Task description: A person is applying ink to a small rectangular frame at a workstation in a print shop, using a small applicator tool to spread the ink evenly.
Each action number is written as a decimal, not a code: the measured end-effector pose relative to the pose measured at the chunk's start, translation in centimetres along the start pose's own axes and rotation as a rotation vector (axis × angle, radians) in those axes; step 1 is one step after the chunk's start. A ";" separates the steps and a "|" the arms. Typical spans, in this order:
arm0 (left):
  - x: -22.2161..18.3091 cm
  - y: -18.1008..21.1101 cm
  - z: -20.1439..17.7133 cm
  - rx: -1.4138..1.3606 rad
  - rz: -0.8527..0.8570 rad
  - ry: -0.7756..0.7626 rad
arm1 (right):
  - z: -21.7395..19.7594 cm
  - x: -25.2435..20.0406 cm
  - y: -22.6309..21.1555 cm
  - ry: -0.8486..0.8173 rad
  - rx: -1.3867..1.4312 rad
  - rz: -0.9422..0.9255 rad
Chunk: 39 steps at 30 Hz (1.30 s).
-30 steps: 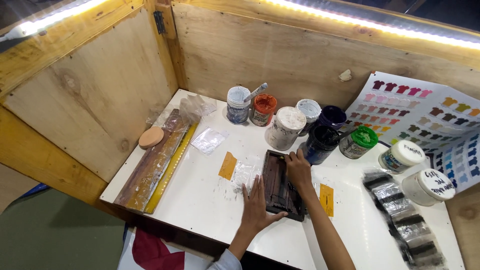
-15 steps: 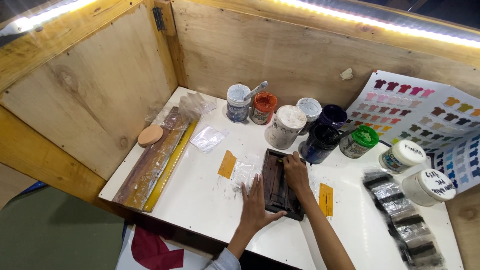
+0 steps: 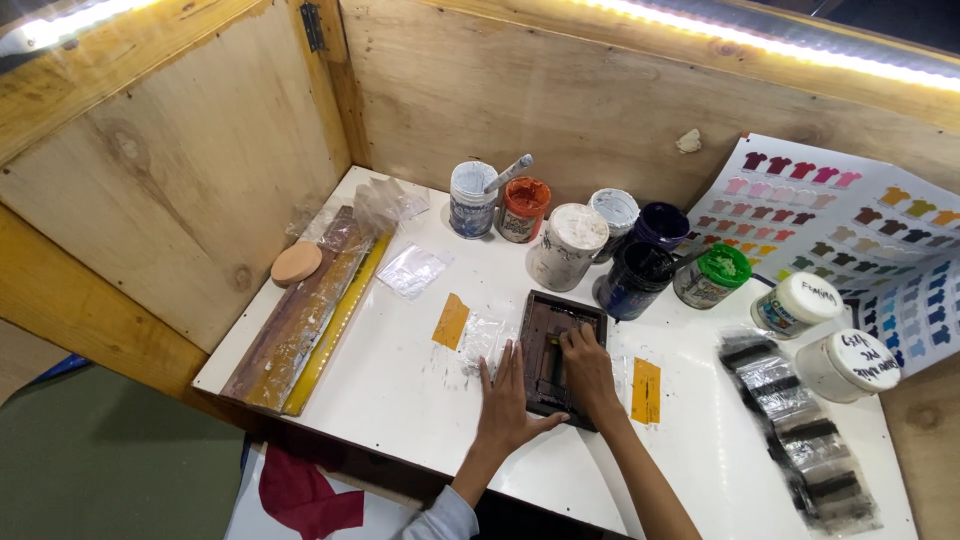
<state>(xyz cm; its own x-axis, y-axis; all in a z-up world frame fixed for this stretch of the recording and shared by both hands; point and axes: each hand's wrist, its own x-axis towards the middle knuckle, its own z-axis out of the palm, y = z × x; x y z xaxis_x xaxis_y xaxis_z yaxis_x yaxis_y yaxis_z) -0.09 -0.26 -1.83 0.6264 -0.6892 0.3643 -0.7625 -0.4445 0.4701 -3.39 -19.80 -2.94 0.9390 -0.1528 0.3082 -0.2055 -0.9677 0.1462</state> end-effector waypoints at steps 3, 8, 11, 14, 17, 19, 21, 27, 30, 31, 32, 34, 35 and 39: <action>0.0 0.1 -0.2 -0.012 -0.010 -0.014 | -0.2 -1.1 -0.5 -0.008 -0.011 0.016; 0.0 0.0 0.2 0.045 -0.017 -0.039 | -0.2 -2.3 -0.8 -0.012 -0.021 -0.006; 0.0 0.0 0.0 0.030 -0.021 -0.043 | -0.4 -2.8 -1.1 -0.011 -0.019 -0.008; 0.1 -0.1 0.2 0.018 -0.026 -0.048 | -0.4 -3.4 -1.1 -0.006 -0.002 -0.016; 0.1 0.0 0.0 0.020 -0.025 -0.048 | -0.9 -3.8 -1.5 -0.016 0.018 -0.021; 0.1 0.0 0.0 0.004 -0.023 -0.039 | -1.3 -4.1 -1.7 -0.030 0.029 -0.016; 0.0 -0.1 0.1 0.011 -0.021 -0.051 | -1.3 -4.5 -1.9 -0.035 0.015 -0.010; 0.5 1.2 -2.5 -0.199 -0.107 -0.119 | -4.4 -4.9 -2.5 0.050 -0.044 -0.076; 0.5 1.1 -2.3 -0.181 -0.106 -0.118 | -7.6 -4.7 -3.4 0.037 -0.033 -0.084; 0.5 1.1 -2.3 -0.184 -0.105 -0.121 | -7.9 -4.6 -3.5 0.035 -0.035 -0.082; 0.4 1.1 -2.3 -0.181 -0.103 -0.122 | -8.3 -4.5 -3.6 0.001 -0.035 -0.082; 0.4 1.3 -2.4 -0.178 -0.101 -0.124 | -7.9 -4.4 -3.3 -0.033 -0.035 -0.081; 0.5 1.4 -2.6 -0.180 -0.105 -0.125 | -7.2 -4.3 -2.8 -0.055 -0.028 -0.057; 0.6 1.4 -2.9 -0.217 -0.106 -0.125 | -9.1 -2.2 -1.8 -0.121 0.139 0.095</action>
<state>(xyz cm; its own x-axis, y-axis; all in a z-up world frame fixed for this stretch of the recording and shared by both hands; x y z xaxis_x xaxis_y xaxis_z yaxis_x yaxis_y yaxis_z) -0.35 0.39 1.40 0.6655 -0.7166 0.2085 -0.6332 -0.3942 0.6661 -7.56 -15.87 4.63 0.9451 -0.2597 0.1985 -0.2627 -0.9648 -0.0117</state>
